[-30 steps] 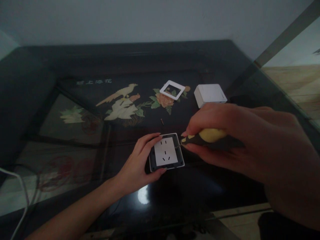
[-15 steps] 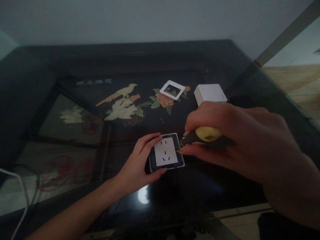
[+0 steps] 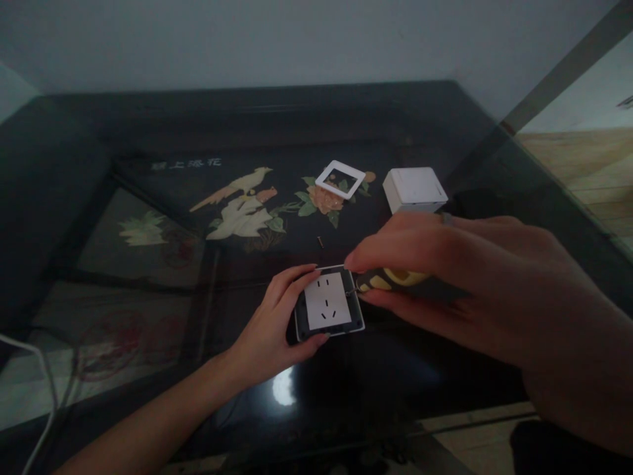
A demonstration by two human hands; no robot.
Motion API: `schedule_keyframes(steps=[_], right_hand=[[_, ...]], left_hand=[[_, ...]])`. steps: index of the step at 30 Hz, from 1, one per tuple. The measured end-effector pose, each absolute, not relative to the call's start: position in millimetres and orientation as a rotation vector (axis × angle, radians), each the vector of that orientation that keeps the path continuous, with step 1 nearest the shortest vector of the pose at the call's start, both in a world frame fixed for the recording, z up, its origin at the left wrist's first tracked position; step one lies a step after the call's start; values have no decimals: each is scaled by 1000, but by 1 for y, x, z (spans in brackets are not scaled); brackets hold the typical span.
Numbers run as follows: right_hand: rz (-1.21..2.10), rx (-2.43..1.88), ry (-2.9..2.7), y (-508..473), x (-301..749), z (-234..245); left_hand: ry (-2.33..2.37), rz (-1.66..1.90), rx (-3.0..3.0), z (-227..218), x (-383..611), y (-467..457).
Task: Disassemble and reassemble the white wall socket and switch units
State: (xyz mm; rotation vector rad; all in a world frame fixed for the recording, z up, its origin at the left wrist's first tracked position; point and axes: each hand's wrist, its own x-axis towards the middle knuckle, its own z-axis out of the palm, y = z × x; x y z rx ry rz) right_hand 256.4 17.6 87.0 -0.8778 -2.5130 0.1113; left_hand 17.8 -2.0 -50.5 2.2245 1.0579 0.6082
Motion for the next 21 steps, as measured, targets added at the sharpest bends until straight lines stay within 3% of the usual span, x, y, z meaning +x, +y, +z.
schedule_keyframes(steps=[6, 14, 21], right_hand=[[-77, -971, -2487, 16, 258, 83], [266, -913, -2563, 16, 262, 93], [34, -938, -2529, 15, 258, 89]], left_hand=[[1054, 603, 2202, -49, 19, -1], [1043, 599, 2189, -48, 19, -1], [1056, 602, 2207, -50, 19, -1]])
